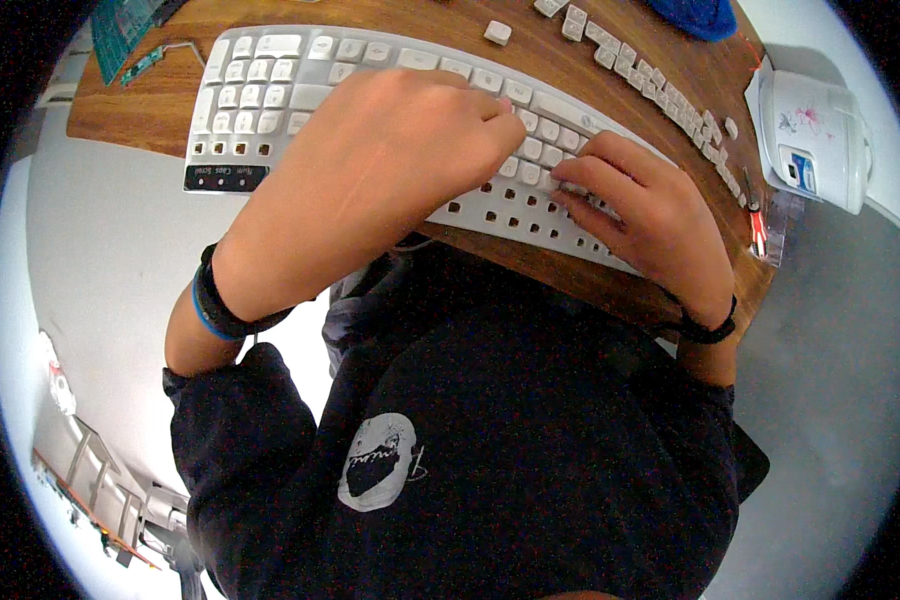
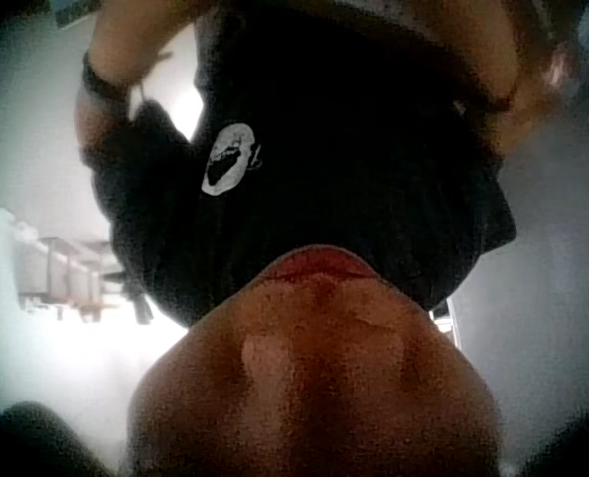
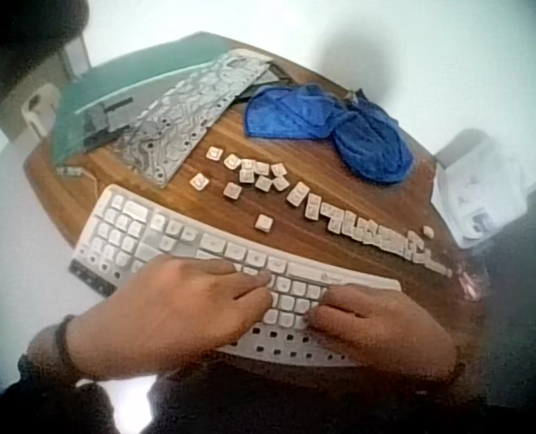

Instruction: The person assembles a white keyboard by placing keycaps onto the keyboard base one by one. They pick up keycaps from the table, wipe them with a blue cloth, and press them into place on the keyboard.

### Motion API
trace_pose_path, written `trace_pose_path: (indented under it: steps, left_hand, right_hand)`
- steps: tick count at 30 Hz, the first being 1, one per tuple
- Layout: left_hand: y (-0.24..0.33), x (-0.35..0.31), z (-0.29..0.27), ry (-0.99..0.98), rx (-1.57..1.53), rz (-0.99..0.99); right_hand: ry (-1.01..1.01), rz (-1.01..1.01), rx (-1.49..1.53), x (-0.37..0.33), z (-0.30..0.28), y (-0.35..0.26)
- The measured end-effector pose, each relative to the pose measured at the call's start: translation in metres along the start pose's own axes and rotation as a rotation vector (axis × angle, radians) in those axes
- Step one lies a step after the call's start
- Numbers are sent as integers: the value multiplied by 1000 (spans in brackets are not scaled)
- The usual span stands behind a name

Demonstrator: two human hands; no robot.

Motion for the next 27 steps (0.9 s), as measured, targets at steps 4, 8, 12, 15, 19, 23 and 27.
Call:
trace_pose_path:
  steps: [4, 8, 12, 15, 19, 23, 27]
  left_hand:
    - [-1, 0, 1, -9, -5, -5]
    - [-2, 0, 1, -7, -8, -19]
    - [-3, 1, 4, -33, 2, -28]
    - [-2, 1, 4, -17, 11, -20]
    - [-2, 2, 3, -36, 27, -30]
    - [-2, 0, 2, -18, 33, -29]
    - [-3, -1, 4, -31, 36, -43]
  right_hand:
    - [34, -42, -39, -1, -4, -6]
    - [30, -34, -23, -4, -1, -4]
    - [45, 69, 58, -4, -2, 3]
    - [31, 118, 120, -7, 0, 8]
    - [16, 81, 149, -10, -4, 5]
    - [-3, 71, 187, -12, -4, -1]
    - [-40, 72, 125, -16, -3, 0]
Point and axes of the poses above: each hand's wrist, its own x-axis towards the middle knuckle, its own z-axis out of the palm, y = z × x, the point moved 10 cm from there along x, towards the middle knuckle, and after that the axes turned 7 degrees about y, right-handed, at the moved point
